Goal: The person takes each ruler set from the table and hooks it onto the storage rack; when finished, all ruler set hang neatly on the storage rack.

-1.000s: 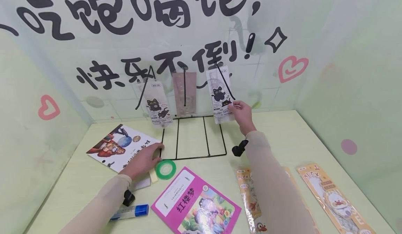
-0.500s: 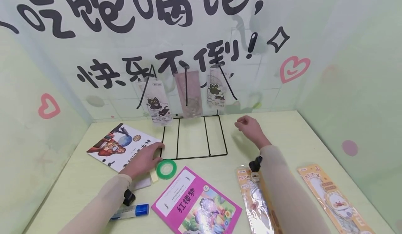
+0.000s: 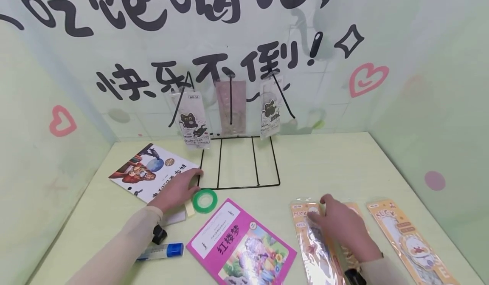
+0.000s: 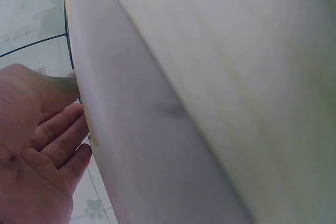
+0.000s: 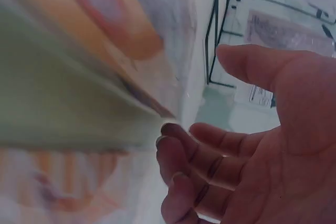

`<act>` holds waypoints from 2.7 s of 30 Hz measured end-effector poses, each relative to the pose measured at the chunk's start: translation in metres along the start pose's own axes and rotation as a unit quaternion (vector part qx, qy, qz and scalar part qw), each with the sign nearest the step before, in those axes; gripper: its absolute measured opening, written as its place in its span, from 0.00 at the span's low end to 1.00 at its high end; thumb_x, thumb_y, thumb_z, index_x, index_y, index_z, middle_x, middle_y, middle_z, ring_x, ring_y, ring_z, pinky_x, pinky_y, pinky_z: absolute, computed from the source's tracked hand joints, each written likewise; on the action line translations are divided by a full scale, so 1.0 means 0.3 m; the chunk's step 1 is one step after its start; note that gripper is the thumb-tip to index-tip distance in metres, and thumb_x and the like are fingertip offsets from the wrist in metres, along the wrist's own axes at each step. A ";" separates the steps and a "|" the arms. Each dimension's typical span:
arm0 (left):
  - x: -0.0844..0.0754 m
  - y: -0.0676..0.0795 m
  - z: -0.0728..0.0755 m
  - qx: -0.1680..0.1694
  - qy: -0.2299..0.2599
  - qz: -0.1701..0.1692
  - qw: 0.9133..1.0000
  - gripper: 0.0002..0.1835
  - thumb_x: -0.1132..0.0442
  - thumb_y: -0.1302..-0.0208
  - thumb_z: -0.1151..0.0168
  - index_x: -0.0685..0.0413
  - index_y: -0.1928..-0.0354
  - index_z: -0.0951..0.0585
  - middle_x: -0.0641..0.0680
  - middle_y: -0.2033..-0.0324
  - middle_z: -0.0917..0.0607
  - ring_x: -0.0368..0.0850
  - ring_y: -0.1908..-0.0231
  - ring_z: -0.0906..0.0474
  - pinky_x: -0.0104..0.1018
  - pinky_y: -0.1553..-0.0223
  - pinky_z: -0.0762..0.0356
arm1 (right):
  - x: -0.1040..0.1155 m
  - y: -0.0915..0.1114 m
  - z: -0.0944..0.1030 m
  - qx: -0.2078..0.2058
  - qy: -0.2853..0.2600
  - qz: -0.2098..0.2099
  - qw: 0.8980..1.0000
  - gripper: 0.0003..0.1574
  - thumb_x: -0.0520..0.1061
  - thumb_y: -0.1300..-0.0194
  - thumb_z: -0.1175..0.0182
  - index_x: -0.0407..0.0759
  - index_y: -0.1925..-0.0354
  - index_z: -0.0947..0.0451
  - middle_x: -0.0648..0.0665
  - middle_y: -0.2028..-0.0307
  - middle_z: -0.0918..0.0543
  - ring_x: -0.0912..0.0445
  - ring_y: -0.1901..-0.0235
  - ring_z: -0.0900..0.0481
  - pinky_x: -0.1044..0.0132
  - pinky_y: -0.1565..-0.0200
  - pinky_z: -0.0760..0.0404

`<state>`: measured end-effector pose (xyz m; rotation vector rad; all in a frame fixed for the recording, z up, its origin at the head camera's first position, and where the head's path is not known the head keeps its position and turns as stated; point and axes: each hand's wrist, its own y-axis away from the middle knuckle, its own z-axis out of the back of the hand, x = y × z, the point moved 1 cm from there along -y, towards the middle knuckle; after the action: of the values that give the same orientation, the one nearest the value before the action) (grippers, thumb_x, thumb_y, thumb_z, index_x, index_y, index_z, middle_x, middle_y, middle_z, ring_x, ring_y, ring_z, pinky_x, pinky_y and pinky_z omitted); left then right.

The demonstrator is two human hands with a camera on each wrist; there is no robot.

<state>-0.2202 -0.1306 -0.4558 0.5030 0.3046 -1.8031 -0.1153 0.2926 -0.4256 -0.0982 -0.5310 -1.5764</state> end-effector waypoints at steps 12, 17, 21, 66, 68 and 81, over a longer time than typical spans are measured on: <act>0.000 -0.002 0.002 -0.002 -0.001 0.000 1.000 0.29 0.56 0.43 0.38 0.45 0.39 0.33 0.50 0.42 0.28 0.49 0.43 0.33 0.47 0.42 0.35 | 0.011 0.102 -0.062 0.009 -0.008 -0.052 0.999 0.50 0.76 0.56 0.43 0.34 0.55 0.32 0.50 0.78 0.26 0.56 0.81 0.31 0.64 0.83 0.34; -0.003 0.000 0.003 0.006 0.001 0.006 1.000 0.29 0.56 0.43 0.38 0.45 0.39 0.33 0.51 0.42 0.28 0.49 0.43 0.33 0.47 0.41 0.35 | -0.001 0.091 -0.065 -0.003 -0.064 -0.021 0.998 0.26 0.62 0.46 0.39 0.41 0.65 0.29 0.49 0.79 0.29 0.57 0.80 0.34 0.67 0.81 0.35; -0.006 -0.001 0.004 0.007 0.001 0.004 1.000 0.29 0.57 0.43 0.38 0.45 0.39 0.33 0.50 0.42 0.29 0.49 0.42 0.34 0.47 0.41 0.36 | 0.008 0.088 -0.037 -0.012 -0.128 0.004 0.992 0.18 0.54 0.40 0.41 0.41 0.66 0.29 0.48 0.80 0.31 0.58 0.81 0.36 0.68 0.82 0.34; 0.014 -0.005 -0.002 -0.011 0.024 -0.005 1.000 0.21 0.55 0.42 0.39 0.45 0.46 0.28 0.41 0.70 0.23 0.37 0.67 0.27 0.35 0.62 0.26 | 0.818 -0.120 0.145 -0.123 -0.311 0.371 0.866 0.10 0.44 0.36 0.45 0.46 0.56 0.25 0.52 0.69 0.23 0.58 0.69 0.27 0.61 0.71 0.23; 0.012 -0.003 0.001 -0.009 0.026 -0.003 1.000 0.22 0.55 0.41 0.40 0.46 0.45 0.29 0.42 0.71 0.23 0.37 0.69 0.27 0.35 0.64 0.27 | 0.823 -0.124 0.145 -0.118 -0.315 0.369 0.867 0.10 0.44 0.36 0.45 0.46 0.56 0.25 0.51 0.68 0.23 0.58 0.69 0.27 0.61 0.71 0.23; 0.016 -0.005 -0.011 -0.014 0.034 -0.003 0.999 0.31 0.54 0.42 0.40 0.43 0.35 0.36 0.49 0.51 0.22 0.44 0.53 0.26 0.44 0.50 0.27 | 0.843 -0.156 0.139 -0.101 -0.327 0.347 0.873 0.09 0.44 0.35 0.45 0.47 0.56 0.25 0.51 0.69 0.22 0.57 0.68 0.27 0.61 0.69 0.23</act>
<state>-0.2222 -0.1326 -0.4610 0.5448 0.3783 -1.7871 -0.1942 0.0751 -0.3059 -0.9116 -0.7440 -0.8478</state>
